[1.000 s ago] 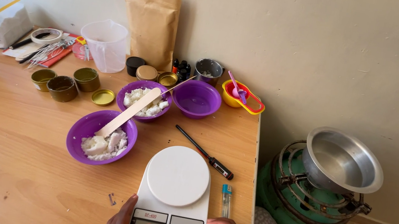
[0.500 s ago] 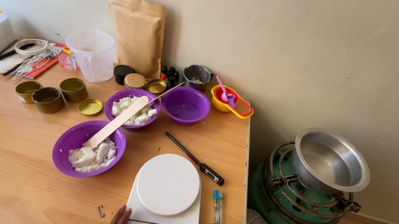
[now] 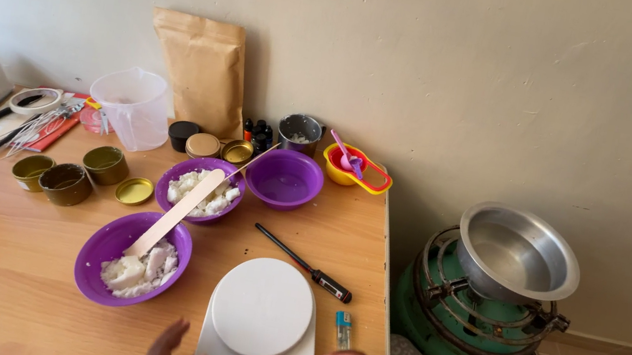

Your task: Mixing wax flakes in a bowl, weighing them on a digital scale, and checking the temperature of a pot on a stove.

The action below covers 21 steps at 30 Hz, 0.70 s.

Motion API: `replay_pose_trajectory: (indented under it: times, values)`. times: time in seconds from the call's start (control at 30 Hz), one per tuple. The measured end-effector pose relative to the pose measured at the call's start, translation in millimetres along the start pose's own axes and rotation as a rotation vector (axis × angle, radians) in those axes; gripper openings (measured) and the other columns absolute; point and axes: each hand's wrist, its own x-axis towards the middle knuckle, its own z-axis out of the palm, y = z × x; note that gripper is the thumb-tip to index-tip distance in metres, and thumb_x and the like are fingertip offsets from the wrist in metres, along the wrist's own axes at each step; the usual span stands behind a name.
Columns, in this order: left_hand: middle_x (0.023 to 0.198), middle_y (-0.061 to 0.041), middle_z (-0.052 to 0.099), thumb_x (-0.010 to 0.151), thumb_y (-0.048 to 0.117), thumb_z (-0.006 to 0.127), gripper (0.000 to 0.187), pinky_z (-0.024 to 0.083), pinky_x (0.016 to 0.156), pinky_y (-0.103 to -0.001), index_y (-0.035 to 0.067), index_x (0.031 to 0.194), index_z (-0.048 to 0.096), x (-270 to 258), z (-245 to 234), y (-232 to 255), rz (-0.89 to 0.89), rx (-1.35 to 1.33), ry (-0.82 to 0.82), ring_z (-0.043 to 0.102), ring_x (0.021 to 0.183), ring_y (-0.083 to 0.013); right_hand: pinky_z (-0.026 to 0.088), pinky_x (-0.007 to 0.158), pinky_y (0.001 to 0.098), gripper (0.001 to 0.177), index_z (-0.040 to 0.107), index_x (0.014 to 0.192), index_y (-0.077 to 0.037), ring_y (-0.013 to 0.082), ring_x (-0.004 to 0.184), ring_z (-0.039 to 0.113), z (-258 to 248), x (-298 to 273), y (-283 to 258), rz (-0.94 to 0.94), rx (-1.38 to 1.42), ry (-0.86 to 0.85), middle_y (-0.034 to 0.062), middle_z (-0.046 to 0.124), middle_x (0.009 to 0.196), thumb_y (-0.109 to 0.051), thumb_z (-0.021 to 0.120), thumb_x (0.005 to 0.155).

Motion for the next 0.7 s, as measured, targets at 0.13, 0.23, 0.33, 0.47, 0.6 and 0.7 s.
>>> replay_pose_trajectory:
  times: [0.13,0.23,0.33,0.47,0.6,0.7]
  values:
    - [0.126,0.000,0.063,0.077,0.024,0.062,0.044,0.049,0.087,-0.035,0.013,0.120,0.061,42.3,-8.7,104.6,0.121,0.006,-0.065,0.061,0.108,-0.0181,0.056,0.066,0.0329,0.022,0.073,0.096,0.005,0.0219,0.074,0.065,22.9,9.6,-68.3,-0.010,-0.087,0.025,0.0165,0.069,0.080,-0.004,0.060,0.081]
    - [0.114,-0.010,0.065,0.080,0.029,0.056,0.042,0.051,0.086,-0.038,0.011,0.118,0.062,73.2,1.5,132.7,0.029,-0.006,-0.199,0.061,0.106,-0.0222,0.056,0.068,0.0310,0.016,0.068,0.095,0.003,0.0197,0.078,0.065,35.4,27.0,-79.3,-0.089,-0.066,-0.012,0.0139,0.068,0.083,-0.006,0.060,0.084]
    - [0.102,-0.009,0.069,0.081,0.024,0.056,0.035,0.049,0.084,-0.038,0.009,0.110,0.066,97.7,9.5,143.1,0.175,0.098,-0.104,0.063,0.097,-0.0241,0.052,0.065,0.0272,0.012,0.068,0.090,0.000,0.0139,0.073,0.063,47.3,47.4,-84.5,-0.175,-0.039,0.010,0.0089,0.067,0.078,-0.004,0.059,0.083]
    - [0.108,-0.012,0.066,0.083,0.012,0.063,0.027,0.042,0.091,-0.041,0.003,0.109,0.066,108.7,-3.7,124.0,0.458,0.199,0.281,0.059,0.100,-0.0300,0.054,0.067,0.0282,0.012,0.069,0.088,-0.004,0.0135,0.074,0.063,59.7,43.2,-92.7,-0.135,-0.140,-0.012,0.0061,0.067,0.079,-0.010,0.059,0.083]
    - [0.123,-0.028,0.049,0.081,0.000,0.055,0.050,0.028,0.093,-0.058,-0.010,0.129,0.048,112.9,-17.9,88.5,0.201,0.209,0.691,0.036,0.114,-0.0457,0.050,0.064,0.0291,0.013,0.069,0.087,-0.001,0.0170,0.071,0.061,66.1,42.4,-74.3,-0.082,-0.109,0.022,0.0088,0.064,0.074,-0.009,0.059,0.084]
    - [0.122,-0.018,0.044,0.079,0.008,0.048,0.050,0.040,0.090,-0.038,-0.002,0.127,0.043,133.1,-26.3,81.4,-0.217,-0.229,0.622,0.047,0.107,-0.0302,0.049,0.058,0.0287,0.014,0.070,0.089,-0.004,0.0146,0.064,0.058,73.3,38.2,-63.1,-0.028,-0.179,0.073,0.0069,0.065,0.074,-0.010,0.058,0.083]
